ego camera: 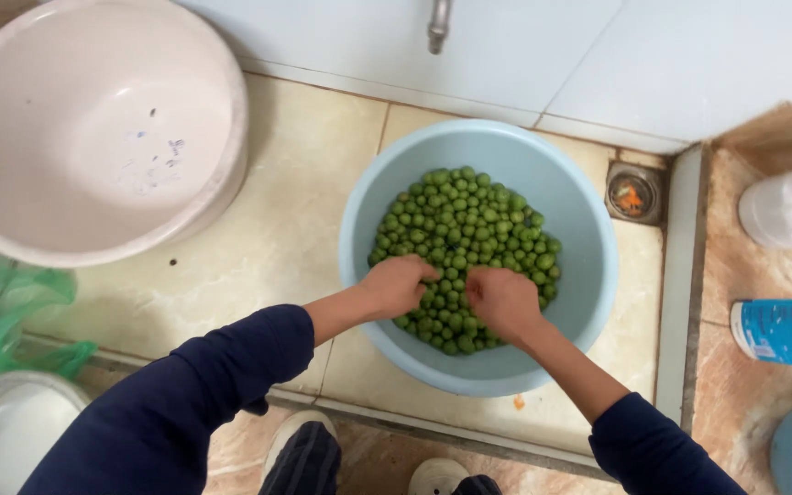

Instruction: Washing a large quantity of small green fruit in a basin and transferring them to a colander.

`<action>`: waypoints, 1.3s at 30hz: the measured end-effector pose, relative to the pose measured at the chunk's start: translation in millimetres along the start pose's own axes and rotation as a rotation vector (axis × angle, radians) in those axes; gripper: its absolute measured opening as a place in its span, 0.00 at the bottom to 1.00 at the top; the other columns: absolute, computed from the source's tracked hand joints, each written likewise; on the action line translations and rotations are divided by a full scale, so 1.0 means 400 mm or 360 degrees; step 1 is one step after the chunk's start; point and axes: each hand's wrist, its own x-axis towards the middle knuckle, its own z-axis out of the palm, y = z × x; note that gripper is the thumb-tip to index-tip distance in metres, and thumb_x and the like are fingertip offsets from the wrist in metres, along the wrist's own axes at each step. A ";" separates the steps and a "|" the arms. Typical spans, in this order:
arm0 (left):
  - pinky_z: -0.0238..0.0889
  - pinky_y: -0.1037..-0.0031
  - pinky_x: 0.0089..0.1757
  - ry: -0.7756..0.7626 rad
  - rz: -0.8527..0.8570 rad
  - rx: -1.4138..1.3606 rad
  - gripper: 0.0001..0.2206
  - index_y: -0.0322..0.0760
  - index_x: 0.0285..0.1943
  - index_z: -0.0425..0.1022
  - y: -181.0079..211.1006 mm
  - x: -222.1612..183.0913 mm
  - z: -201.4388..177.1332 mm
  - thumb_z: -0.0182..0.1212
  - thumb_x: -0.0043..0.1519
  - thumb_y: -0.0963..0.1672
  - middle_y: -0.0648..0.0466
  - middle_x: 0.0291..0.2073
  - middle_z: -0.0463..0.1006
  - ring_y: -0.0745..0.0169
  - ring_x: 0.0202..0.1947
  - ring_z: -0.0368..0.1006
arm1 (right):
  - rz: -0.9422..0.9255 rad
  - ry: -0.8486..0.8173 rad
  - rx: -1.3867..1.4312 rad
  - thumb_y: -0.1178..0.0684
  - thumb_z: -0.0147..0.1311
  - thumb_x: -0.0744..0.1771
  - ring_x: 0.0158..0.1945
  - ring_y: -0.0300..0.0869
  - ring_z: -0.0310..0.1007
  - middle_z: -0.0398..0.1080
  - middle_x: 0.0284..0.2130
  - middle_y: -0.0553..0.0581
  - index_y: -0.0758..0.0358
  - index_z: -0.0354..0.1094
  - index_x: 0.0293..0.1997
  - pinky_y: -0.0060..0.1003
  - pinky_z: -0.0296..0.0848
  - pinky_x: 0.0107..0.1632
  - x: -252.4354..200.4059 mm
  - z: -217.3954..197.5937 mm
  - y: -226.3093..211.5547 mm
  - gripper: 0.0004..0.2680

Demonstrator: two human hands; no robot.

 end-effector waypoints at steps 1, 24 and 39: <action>0.66 0.57 0.52 0.0031 -0.0015 -0.0006 0.14 0.44 0.55 0.80 0.003 -0.003 -0.011 0.60 0.60 0.42 0.46 0.54 0.77 0.43 0.55 0.72 | -0.0028 0.0003 -0.0021 0.50 0.56 0.65 0.41 0.52 0.78 0.77 0.34 0.56 0.52 0.78 0.41 0.50 0.77 0.45 0.018 0.008 0.024 0.06; 0.72 0.62 0.46 0.1895 -0.1528 -0.0488 0.16 0.46 0.55 0.81 -0.451 -1.164 -0.226 0.57 0.59 0.39 0.50 0.48 0.84 0.54 0.43 0.81 | -0.1003 -0.1381 0.0997 0.57 0.51 0.68 0.42 0.42 0.79 0.76 0.44 0.59 0.72 0.67 0.61 0.36 0.80 0.44 0.210 0.285 -1.114 0.15; 0.66 0.56 0.52 0.1963 -0.2560 -0.0204 0.14 0.41 0.51 0.83 -0.677 -1.511 0.097 0.54 0.60 0.41 0.40 0.52 0.78 0.39 0.53 0.73 | -0.0724 -0.1366 0.0663 0.57 0.51 0.68 0.36 0.44 0.79 0.74 0.41 0.60 0.64 0.59 0.65 0.42 0.82 0.35 0.083 0.479 -1.284 0.16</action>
